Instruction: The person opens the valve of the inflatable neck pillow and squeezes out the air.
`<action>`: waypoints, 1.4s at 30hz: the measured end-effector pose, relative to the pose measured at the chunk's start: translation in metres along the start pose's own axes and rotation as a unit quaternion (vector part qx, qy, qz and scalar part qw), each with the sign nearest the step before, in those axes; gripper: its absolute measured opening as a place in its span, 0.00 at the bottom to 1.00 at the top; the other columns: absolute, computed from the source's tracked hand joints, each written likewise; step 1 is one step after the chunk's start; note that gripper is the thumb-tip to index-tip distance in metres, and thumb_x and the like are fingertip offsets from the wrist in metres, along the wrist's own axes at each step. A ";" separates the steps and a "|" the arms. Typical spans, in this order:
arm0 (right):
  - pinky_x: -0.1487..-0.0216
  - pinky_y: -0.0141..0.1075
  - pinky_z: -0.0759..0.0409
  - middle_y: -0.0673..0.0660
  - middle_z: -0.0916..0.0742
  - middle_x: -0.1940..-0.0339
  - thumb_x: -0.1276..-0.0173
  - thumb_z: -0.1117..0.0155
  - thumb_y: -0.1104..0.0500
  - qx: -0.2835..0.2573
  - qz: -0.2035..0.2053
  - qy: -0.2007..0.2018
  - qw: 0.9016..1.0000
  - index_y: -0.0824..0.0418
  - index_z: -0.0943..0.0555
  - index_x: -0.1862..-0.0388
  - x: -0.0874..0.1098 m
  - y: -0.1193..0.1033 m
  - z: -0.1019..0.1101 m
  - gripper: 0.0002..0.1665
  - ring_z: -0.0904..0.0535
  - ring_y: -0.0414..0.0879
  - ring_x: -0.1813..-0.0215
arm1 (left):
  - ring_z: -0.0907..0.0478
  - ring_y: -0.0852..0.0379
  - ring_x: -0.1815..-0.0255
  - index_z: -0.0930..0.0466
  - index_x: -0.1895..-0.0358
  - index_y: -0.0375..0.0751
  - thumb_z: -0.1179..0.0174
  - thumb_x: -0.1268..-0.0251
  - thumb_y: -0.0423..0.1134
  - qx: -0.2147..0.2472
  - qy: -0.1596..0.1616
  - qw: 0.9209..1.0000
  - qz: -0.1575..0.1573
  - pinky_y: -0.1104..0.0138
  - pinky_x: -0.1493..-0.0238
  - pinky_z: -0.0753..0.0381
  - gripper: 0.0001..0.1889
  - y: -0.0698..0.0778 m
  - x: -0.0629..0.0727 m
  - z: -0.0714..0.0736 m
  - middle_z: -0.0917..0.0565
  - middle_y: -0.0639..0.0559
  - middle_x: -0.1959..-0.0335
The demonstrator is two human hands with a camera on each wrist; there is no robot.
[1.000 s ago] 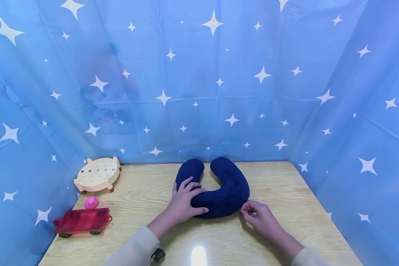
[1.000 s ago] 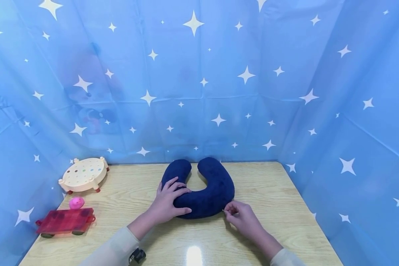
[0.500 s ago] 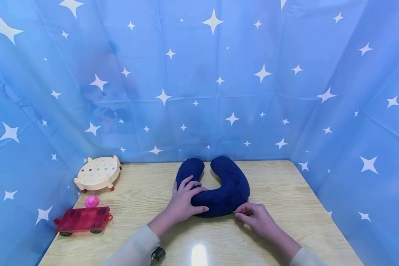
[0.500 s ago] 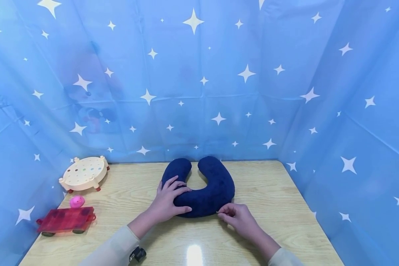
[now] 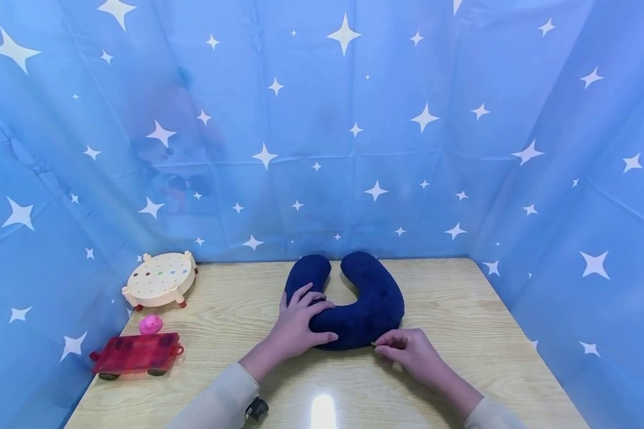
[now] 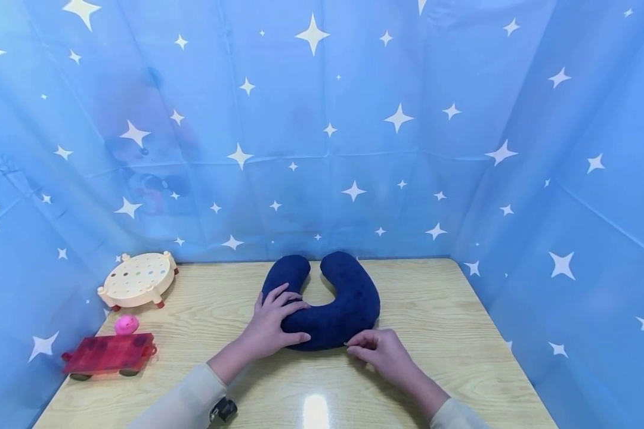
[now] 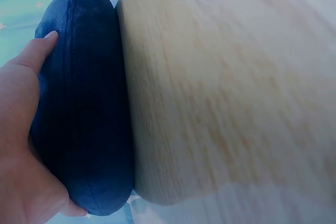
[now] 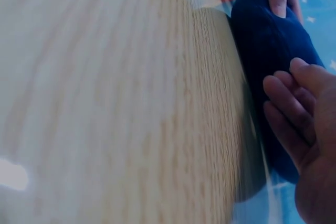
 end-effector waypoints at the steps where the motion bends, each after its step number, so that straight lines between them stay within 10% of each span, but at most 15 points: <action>1: 0.75 0.30 0.22 0.54 0.07 0.70 0.25 0.22 0.62 0.000 -0.001 -0.001 1.000 0.60 0.06 0.57 0.000 0.000 0.000 0.03 0.10 0.48 0.70 | 0.49 0.43 0.10 0.15 0.32 0.66 0.24 0.34 0.67 -0.001 0.000 1.000 0.001 0.17 0.24 0.56 0.29 0.000 0.000 0.000 0.22 0.57 0.26; 42: 0.73 0.36 0.14 0.59 0.07 0.67 0.23 0.25 0.62 -0.042 -0.012 -0.070 0.997 0.65 0.08 0.55 -0.016 -0.020 -0.040 0.06 0.10 0.50 0.73 | 0.47 0.43 0.10 0.14 0.32 0.66 0.24 0.34 0.68 -0.012 0.019 1.000 -0.009 0.16 0.25 0.53 0.29 -0.004 0.000 -0.004 0.21 0.57 0.27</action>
Point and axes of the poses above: each hand's wrist, its own x-axis away from the middle knuckle, its own z-axis out of the back of the hand, y = z × x, the point moved 6 cm from there along -x, towards the middle knuckle
